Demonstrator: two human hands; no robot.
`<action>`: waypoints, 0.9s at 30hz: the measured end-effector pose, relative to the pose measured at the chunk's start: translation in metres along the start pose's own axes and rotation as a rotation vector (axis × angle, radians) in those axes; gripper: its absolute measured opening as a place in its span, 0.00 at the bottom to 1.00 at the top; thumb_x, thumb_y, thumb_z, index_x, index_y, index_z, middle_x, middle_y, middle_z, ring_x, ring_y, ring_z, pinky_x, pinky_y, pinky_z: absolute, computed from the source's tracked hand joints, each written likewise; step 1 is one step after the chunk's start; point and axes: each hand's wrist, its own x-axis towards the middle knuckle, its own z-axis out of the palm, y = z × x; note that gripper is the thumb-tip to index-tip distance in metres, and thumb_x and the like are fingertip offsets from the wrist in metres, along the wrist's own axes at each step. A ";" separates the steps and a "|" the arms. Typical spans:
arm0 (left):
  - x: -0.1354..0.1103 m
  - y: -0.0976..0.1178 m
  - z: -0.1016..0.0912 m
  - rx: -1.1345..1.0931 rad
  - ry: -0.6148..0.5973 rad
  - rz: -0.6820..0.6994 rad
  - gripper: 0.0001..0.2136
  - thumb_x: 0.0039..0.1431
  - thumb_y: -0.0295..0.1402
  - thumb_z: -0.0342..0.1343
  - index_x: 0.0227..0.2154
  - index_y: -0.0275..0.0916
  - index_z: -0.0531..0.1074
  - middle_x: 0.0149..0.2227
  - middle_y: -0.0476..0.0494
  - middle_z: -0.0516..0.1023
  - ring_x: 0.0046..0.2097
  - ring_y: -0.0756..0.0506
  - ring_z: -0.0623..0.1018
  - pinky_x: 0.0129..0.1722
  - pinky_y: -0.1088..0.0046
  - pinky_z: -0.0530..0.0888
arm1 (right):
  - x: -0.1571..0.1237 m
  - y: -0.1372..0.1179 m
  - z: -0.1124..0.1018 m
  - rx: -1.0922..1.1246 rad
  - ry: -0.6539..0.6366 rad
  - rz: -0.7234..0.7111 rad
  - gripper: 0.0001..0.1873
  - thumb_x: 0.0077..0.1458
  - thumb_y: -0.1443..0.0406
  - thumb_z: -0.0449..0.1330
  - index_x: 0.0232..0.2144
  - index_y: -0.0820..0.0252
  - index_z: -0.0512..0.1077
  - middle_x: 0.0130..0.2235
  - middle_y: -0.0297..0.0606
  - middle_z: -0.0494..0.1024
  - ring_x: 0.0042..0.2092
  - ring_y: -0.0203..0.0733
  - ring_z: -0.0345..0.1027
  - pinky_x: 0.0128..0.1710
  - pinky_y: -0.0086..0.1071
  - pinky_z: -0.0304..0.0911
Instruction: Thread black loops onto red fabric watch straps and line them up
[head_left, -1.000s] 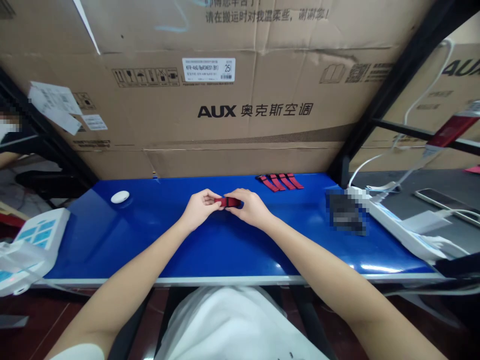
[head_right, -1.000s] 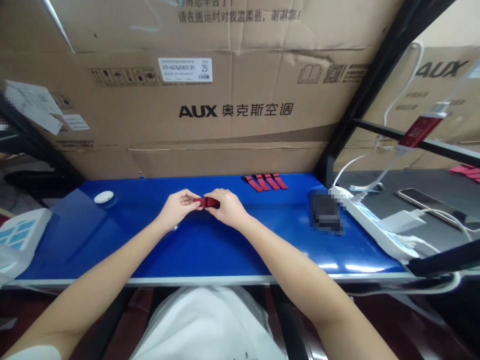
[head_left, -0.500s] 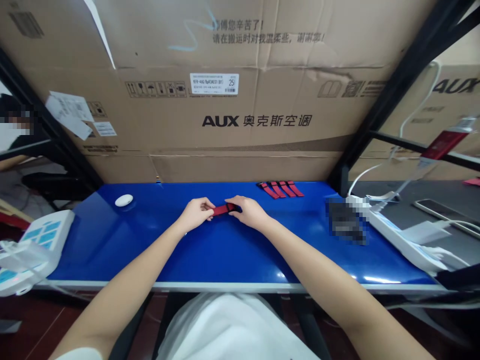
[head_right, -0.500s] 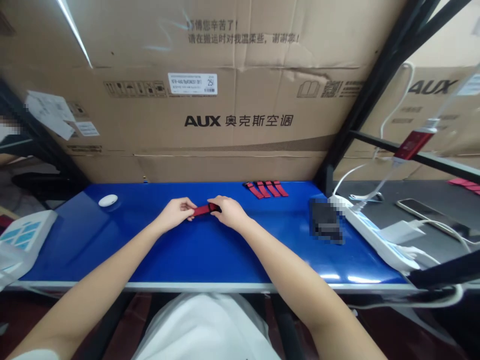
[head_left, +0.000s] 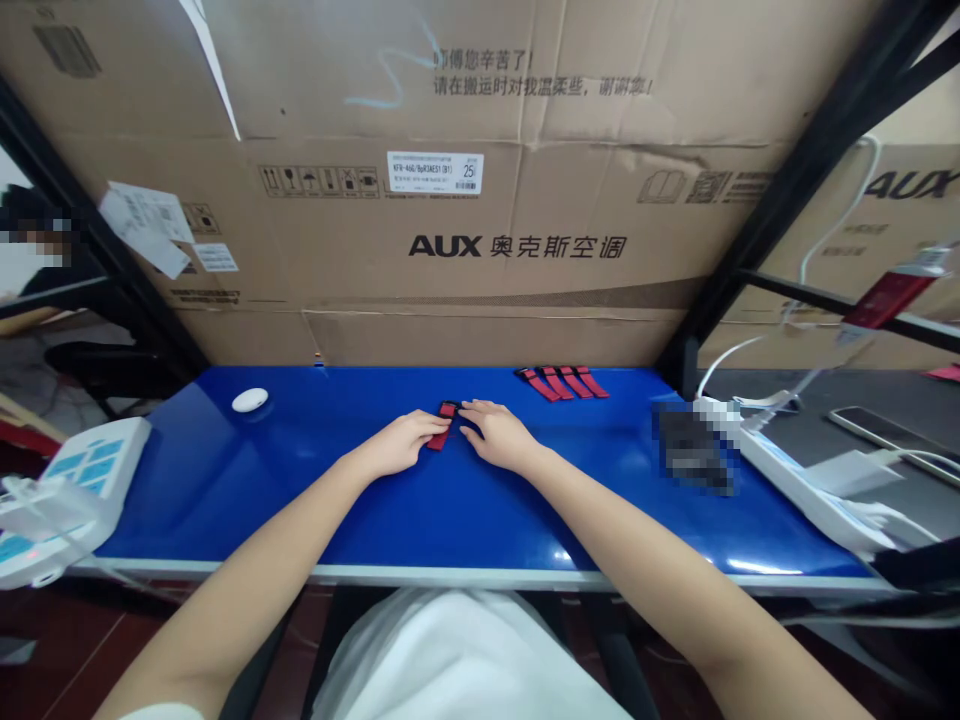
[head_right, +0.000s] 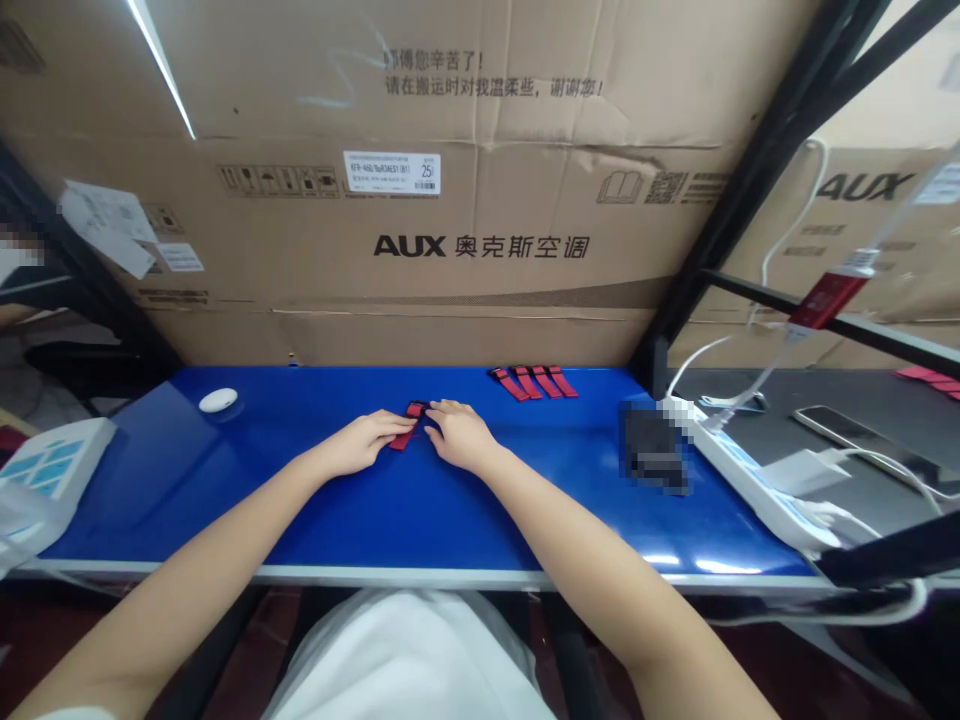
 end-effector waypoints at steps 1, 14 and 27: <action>0.001 -0.001 0.002 0.022 0.006 0.001 0.17 0.62 0.27 0.48 0.49 0.43 0.76 0.53 0.41 0.77 0.55 0.41 0.74 0.58 0.57 0.68 | 0.000 0.002 0.001 0.006 -0.016 0.017 0.25 0.64 0.59 0.49 0.59 0.62 0.66 0.63 0.47 0.65 0.64 0.51 0.55 0.63 0.45 0.51; 0.010 -0.002 0.015 0.119 0.086 -0.023 0.17 0.61 0.26 0.47 0.51 0.36 0.74 0.55 0.35 0.74 0.58 0.39 0.72 0.61 0.55 0.66 | -0.001 0.004 0.002 -0.001 -0.112 0.098 0.30 0.66 0.57 0.42 0.65 0.63 0.57 0.68 0.45 0.53 0.69 0.52 0.42 0.67 0.47 0.39; -0.005 -0.005 0.005 0.277 0.018 -0.342 0.24 0.66 0.41 0.45 0.62 0.42 0.62 0.67 0.37 0.58 0.67 0.34 0.57 0.65 0.46 0.50 | -0.003 0.005 -0.006 0.013 -0.149 0.102 0.34 0.64 0.49 0.45 0.66 0.59 0.55 0.69 0.43 0.50 0.70 0.54 0.39 0.68 0.49 0.37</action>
